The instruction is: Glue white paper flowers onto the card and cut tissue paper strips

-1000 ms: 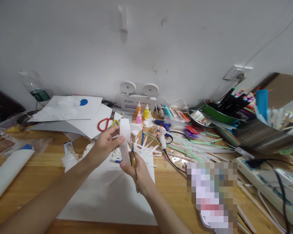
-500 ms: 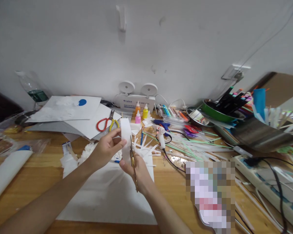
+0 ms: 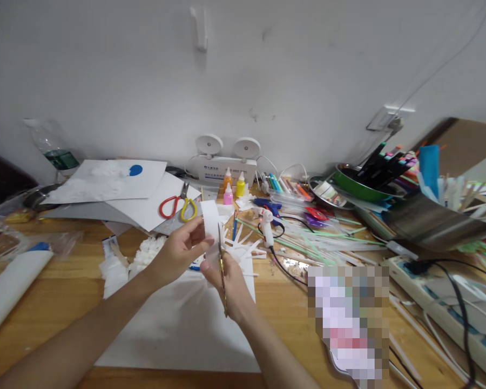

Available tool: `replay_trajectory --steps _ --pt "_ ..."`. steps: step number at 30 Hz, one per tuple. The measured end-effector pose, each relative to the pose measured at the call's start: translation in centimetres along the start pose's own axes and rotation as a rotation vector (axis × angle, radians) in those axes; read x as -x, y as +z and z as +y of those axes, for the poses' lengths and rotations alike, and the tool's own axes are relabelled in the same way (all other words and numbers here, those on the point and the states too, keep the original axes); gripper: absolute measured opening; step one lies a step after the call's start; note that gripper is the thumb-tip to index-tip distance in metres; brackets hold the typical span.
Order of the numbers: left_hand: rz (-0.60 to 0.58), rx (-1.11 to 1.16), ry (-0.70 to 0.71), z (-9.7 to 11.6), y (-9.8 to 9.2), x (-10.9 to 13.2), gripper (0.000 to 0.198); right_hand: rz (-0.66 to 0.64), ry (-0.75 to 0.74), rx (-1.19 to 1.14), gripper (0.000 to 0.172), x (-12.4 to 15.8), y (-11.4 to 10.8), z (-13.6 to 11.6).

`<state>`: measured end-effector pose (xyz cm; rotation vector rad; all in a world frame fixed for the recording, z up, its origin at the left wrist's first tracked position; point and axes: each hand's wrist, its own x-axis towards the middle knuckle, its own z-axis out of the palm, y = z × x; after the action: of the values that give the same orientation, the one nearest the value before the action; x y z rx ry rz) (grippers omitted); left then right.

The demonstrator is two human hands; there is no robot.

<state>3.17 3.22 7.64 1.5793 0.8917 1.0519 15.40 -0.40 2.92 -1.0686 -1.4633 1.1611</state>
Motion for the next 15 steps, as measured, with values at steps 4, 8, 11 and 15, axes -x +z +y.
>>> replay_trajectory --steps 4,8,11,15 --pt "-0.018 0.007 -0.013 0.0 -0.1 -0.1 0.006 0.003 0.03 -0.013 0.032 0.0 0.0 0.1" --pt "-0.011 0.043 -0.015 0.1 -0.2 -0.1 0.015 0.002 0.052 -0.042 0.034 0.0 0.2 0.5" --pt "-0.012 0.093 -0.012 0.2 -0.2 -0.1 0.02 -0.001 0.086 -0.08 0.034 0.0 0.3 0.8" --pt "-0.015 0.056 -0.019 0.1 -0.3 -0.2 0.025 -0.005 0.127 -0.114 0.036 0.1 0.4 1.2"
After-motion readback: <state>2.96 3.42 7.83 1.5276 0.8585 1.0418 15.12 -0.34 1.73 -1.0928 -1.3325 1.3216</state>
